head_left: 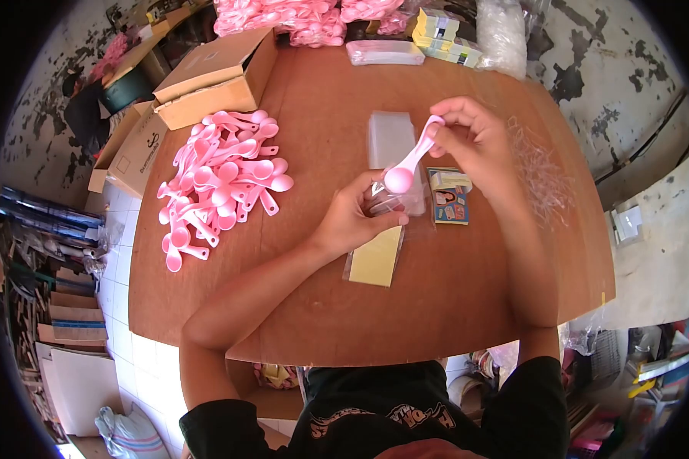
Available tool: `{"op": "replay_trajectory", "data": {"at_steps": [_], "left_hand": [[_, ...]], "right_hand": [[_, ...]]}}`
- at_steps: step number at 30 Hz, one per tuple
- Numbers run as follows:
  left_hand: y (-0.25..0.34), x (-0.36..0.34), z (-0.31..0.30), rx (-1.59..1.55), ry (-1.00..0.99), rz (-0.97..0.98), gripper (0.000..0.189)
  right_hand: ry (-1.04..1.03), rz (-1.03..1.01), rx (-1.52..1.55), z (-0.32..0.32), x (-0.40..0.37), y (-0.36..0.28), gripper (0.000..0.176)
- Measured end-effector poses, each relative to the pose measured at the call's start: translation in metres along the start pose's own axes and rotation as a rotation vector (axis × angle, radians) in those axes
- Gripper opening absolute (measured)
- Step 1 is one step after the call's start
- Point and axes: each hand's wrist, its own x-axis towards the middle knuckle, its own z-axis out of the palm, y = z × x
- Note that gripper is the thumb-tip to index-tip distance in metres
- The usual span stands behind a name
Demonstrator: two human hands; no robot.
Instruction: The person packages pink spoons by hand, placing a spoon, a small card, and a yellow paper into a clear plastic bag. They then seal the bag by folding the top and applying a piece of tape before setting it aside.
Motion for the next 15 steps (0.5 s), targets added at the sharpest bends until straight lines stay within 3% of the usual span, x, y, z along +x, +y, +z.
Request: {"op": "replay_trajectory", "data": {"at_steps": [3, 7, 9, 13, 15], "left_hand": [[-0.003, 0.001, 0.001, -0.133, -0.030, 0.085, 0.047], [-0.001, -0.003, 0.001, -0.097, -0.034, 0.085, 0.038], [0.001, -0.003, -0.001, -0.230, -0.106, 0.024, 0.036], [0.004, -0.001, -0.003, -0.209, -0.123, -0.048, 0.036], [0.012, -0.003, -0.001, -0.185, -0.148, 0.052, 0.043]], "right_hand": [[-0.013, 0.018, 0.013, 0.005, -0.002, 0.001, 0.022], [0.019, -0.036, -0.006, 0.006, -0.001, 0.004, 0.020], [0.011, -0.026, -0.012, 0.006, -0.002, 0.003, 0.019], [0.008, -0.024, -0.031, 0.005, -0.002, 0.004, 0.019], [0.005, -0.027, -0.023, 0.005, -0.002, 0.003, 0.019]]}}
